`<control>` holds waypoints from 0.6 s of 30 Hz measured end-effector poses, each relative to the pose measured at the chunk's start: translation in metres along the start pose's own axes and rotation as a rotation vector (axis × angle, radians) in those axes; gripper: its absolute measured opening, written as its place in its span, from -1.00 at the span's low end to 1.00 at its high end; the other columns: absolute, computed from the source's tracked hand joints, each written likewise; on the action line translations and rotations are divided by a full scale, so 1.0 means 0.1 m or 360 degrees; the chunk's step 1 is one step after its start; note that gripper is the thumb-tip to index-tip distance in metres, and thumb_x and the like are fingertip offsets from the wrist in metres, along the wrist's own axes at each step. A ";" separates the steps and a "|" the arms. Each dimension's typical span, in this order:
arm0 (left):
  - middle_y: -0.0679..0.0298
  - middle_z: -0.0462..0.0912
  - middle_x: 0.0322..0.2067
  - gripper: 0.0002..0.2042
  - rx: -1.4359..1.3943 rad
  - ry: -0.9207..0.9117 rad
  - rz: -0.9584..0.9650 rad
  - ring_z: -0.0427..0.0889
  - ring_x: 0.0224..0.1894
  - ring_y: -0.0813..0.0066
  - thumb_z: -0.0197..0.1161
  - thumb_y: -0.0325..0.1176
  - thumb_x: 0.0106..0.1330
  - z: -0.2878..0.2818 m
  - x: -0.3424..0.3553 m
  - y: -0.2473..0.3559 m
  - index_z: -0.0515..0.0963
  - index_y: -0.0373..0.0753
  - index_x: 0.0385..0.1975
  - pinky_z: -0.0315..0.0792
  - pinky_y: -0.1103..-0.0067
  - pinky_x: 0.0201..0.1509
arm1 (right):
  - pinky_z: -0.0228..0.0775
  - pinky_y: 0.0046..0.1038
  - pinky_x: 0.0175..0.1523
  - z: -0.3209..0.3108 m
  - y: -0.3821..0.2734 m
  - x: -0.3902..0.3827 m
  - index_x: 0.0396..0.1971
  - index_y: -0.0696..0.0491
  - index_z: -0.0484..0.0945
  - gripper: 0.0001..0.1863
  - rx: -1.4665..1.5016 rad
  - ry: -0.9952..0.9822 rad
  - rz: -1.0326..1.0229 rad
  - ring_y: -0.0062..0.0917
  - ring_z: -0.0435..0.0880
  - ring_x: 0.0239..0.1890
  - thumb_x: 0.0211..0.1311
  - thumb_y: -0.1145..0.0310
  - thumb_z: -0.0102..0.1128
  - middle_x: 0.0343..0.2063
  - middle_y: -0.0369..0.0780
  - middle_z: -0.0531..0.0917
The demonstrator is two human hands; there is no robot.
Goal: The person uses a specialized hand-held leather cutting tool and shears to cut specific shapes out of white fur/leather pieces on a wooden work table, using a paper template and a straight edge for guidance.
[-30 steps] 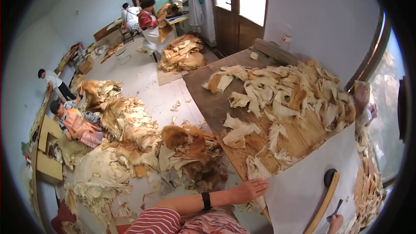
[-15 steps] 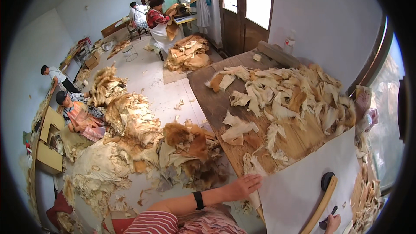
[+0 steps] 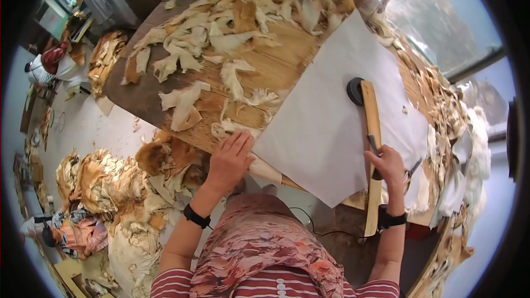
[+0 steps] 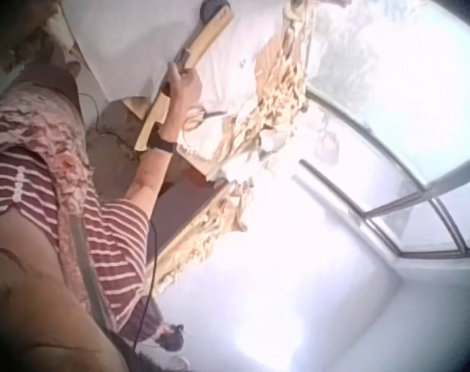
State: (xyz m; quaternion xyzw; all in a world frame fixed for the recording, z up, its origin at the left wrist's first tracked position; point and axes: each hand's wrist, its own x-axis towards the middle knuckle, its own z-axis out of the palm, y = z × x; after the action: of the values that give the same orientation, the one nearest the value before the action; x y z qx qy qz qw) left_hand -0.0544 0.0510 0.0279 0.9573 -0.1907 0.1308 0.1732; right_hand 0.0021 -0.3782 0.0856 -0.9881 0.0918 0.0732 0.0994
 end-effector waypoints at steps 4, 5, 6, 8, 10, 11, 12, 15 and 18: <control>0.12 0.48 0.15 -0.57 -0.0116 -0.0041 0.0074 0.41 0.23 0.17 0.27 -0.31 0.18 0.04 0.05 -0.05 0.50 -0.31 0.06 0.28 0.31 0.27 | 0.46 -0.17 -0.23 0.17 -0.18 -0.29 -0.30 0.10 0.54 -0.41 0.0024 0.0010 0.0173 -0.09 0.68 -0.33 -0.12 -0.13 0.39 -0.43 -0.01 0.69; 0.11 0.49 0.12 -0.57 -0.0105 -0.0031 0.0081 0.43 0.21 0.17 0.27 -0.31 0.18 0.03 0.05 -0.08 0.50 -0.32 0.05 0.27 0.31 0.28 | 0.47 -0.16 -0.21 0.21 -0.17 -0.29 -0.23 0.09 0.51 -0.39 -0.0067 0.0162 0.0258 -0.09 0.68 -0.31 -0.12 -0.12 0.39 -0.41 0.00 0.69; 0.10 0.51 0.10 -0.58 -0.0093 -0.0018 0.0087 0.44 0.19 0.18 0.26 -0.30 0.19 0.02 0.04 -0.13 0.50 -0.33 0.04 0.26 0.31 0.29 | 0.47 -0.16 -0.20 0.23 -0.16 -0.28 -0.16 0.08 0.47 -0.36 -0.0160 0.0315 0.0339 -0.08 0.68 -0.29 -0.12 -0.10 0.39 -0.40 0.01 0.69; 0.13 0.51 0.09 -0.59 -0.0090 -0.0016 0.0146 0.45 0.18 0.19 0.29 -0.33 0.16 -0.05 0.02 -0.24 0.52 -0.32 0.02 0.27 0.31 0.27 | 0.48 -0.16 -0.15 0.24 -0.08 -0.28 -0.09 0.11 0.46 -0.30 -0.0173 0.0347 0.0474 -0.07 0.68 -0.23 -0.15 -0.08 0.39 -0.39 0.06 0.69; 0.16 0.51 0.09 -0.59 -0.0088 0.0001 0.0202 0.45 0.17 0.20 0.31 -0.35 0.13 -0.09 0.03 -0.32 0.53 -0.30 0.01 0.29 0.31 0.25 | 0.48 -0.17 -0.10 0.28 0.05 -0.28 -0.01 0.13 0.45 -0.23 -0.0165 0.0327 0.0587 -0.08 0.68 -0.19 -0.19 -0.08 0.40 -0.34 0.07 0.69; 0.16 0.52 0.08 -0.59 -0.0105 -0.0020 0.0228 0.45 0.17 0.21 0.31 -0.35 0.13 -0.10 0.02 -0.35 0.53 -0.30 0.00 0.30 0.31 0.24 | 0.48 -0.19 -0.09 0.26 0.08 -0.28 -0.01 0.17 0.49 -0.21 -0.0138 0.0314 0.0672 -0.06 0.68 -0.17 -0.21 -0.09 0.37 -0.30 0.07 0.70; 0.17 0.52 0.08 -0.60 -0.0122 -0.0042 0.0256 0.46 0.17 0.21 0.31 -0.36 0.13 -0.10 0.02 -0.38 0.53 -0.30 0.00 0.30 0.31 0.23 | 0.48 -0.19 -0.09 0.25 0.11 -0.29 -0.01 0.17 0.49 -0.21 -0.0148 0.0323 0.0690 -0.06 0.68 -0.17 -0.21 -0.09 0.37 -0.30 0.07 0.70; 0.18 0.52 0.06 -0.61 -0.0186 -0.0057 0.0340 0.46 0.16 0.23 0.31 -0.36 0.13 -0.12 0.05 -0.45 0.53 -0.30 -0.02 0.32 0.32 0.18 | 0.49 -0.20 -0.11 0.22 0.11 -0.36 -0.18 0.21 0.58 -0.29 -0.0041 0.0280 0.0743 -0.09 0.68 -0.21 -0.21 -0.12 0.33 -0.34 0.05 0.70; 0.19 0.51 0.05 -0.62 -0.0200 -0.0092 0.0390 0.46 0.15 0.24 0.31 -0.35 0.13 -0.13 0.09 -0.52 0.52 -0.29 -0.04 0.34 0.33 0.14 | 0.50 -0.22 -0.17 0.16 -0.15 -0.40 -0.33 0.23 0.62 -0.32 -0.0215 0.0265 0.0610 -0.12 0.69 -0.26 -0.21 -0.16 0.31 -0.41 0.04 0.69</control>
State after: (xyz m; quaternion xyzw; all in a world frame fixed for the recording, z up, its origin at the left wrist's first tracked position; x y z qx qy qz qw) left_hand -0.0279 0.0980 0.0282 0.9175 -0.3189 0.1110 0.2100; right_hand -0.0360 -0.3533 0.0792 -0.9596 0.2808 0.0149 0.0094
